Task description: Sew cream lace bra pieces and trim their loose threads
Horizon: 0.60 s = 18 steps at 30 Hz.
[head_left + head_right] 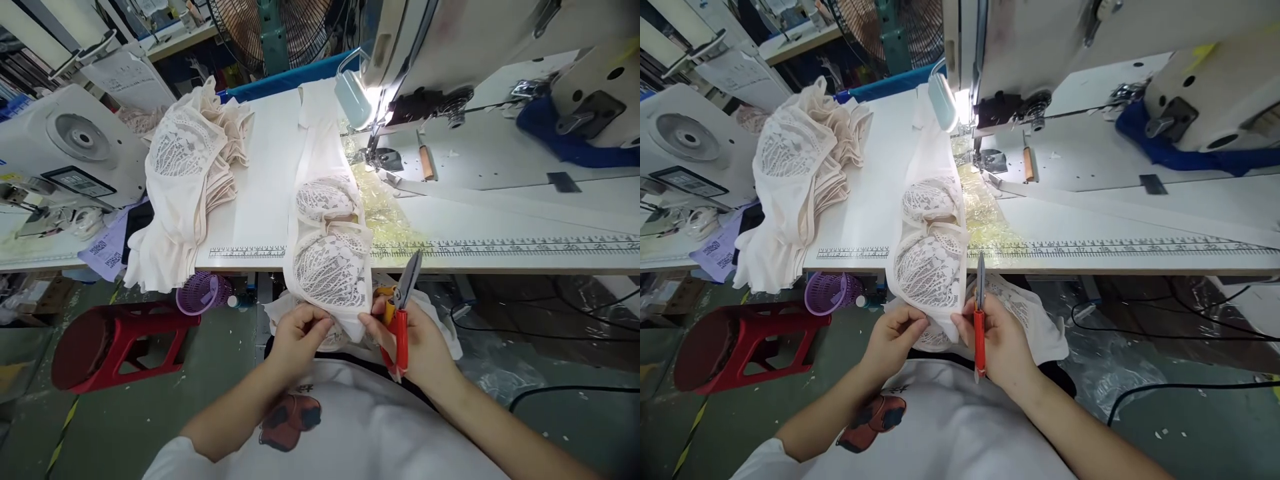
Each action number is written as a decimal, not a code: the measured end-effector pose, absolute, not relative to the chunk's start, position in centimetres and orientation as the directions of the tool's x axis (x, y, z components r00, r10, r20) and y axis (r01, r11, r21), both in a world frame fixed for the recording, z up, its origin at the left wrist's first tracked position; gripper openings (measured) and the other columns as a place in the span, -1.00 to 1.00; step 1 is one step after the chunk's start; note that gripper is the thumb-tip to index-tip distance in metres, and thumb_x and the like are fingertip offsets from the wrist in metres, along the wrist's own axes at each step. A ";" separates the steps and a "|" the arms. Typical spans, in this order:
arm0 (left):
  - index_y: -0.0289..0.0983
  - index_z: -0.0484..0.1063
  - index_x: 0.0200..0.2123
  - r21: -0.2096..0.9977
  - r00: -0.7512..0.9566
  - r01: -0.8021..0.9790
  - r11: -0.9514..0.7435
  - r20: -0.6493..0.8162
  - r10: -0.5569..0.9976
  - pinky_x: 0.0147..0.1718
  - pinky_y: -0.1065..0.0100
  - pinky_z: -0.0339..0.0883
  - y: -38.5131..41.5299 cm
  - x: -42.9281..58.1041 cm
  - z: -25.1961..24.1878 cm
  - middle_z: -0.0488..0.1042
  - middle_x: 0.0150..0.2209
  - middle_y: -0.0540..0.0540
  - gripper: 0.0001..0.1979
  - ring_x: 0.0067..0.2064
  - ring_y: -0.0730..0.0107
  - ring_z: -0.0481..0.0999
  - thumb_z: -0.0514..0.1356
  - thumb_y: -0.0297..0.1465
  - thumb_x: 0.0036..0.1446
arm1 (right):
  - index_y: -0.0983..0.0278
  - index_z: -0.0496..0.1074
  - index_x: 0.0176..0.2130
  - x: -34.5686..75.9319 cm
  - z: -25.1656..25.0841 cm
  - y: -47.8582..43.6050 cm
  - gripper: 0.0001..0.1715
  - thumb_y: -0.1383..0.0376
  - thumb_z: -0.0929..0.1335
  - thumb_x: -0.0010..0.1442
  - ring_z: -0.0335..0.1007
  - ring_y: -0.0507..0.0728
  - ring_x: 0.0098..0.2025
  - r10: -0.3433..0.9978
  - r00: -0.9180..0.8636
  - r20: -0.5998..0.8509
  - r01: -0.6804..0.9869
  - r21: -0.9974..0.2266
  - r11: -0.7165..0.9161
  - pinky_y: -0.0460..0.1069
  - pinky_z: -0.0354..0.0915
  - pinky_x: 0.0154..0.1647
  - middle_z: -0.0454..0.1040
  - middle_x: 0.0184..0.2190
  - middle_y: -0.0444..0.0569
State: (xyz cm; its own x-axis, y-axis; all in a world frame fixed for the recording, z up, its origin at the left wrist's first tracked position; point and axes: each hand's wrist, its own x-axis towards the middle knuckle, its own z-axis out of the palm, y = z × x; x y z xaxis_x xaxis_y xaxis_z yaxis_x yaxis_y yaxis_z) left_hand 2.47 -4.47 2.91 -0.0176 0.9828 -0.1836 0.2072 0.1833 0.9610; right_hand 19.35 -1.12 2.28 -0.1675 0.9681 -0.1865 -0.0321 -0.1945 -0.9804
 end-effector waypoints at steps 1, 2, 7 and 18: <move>-0.31 0.34 -0.48 0.973 0.035 0.095 0.211 -0.215 0.976 -0.52 0.46 0.16 -4.6 2.2 3.0 0.26 -0.54 0.02 -0.78 -0.52 0.52 0.24 0.15 -0.29 0.10 | 0.19 0.25 -0.45 19.5 2.1 -1.1 -0.64 0.09 0.46 -0.08 0.16 0.00 -0.59 0.966 -0.169 -0.195 -0.039 -0.978 -0.205 -0.10 0.20 -0.62 0.26 -0.61 -0.22; -0.30 0.33 -0.48 0.975 0.087 0.005 0.222 -0.222 0.971 -0.55 0.47 0.14 -4.8 1.9 3.1 0.23 -0.54 0.04 -0.78 -0.55 0.55 0.20 0.16 -0.28 0.10 | 0.19 0.24 -0.44 19.6 1.8 -1.2 -0.64 0.10 0.46 -0.07 0.15 -0.01 -0.59 0.962 -0.177 -0.206 -0.043 -0.975 -0.217 -0.10 0.19 -0.63 0.25 -0.61 -0.22; -0.30 0.39 -0.43 0.989 0.177 0.083 -0.122 0.106 0.978 -0.33 0.37 0.28 -5.3 0.7 4.6 0.33 -0.21 -0.13 -0.89 -0.34 0.47 0.35 0.14 -0.43 0.14 | 0.18 0.23 -0.42 20.1 1.2 -1.1 -0.66 0.12 0.44 -0.03 0.15 -0.01 -0.57 0.950 -0.217 -0.223 -0.033 -0.971 -0.235 -0.11 0.18 -0.61 0.26 -0.55 -0.21; -0.29 0.33 -0.49 0.525 0.109 0.848 -0.071 -0.041 0.993 -0.51 0.42 0.24 -4.2 -5.1 4.7 0.39 -0.53 -0.03 -0.82 -0.48 0.42 0.38 0.02 -0.48 0.12 | 0.18 0.20 -0.37 22.4 3.2 0.3 -0.79 0.20 0.35 0.09 0.09 -0.02 -0.60 0.962 -0.233 -0.142 0.094 -0.988 -0.122 -0.12 0.11 -0.63 0.19 -0.56 -0.23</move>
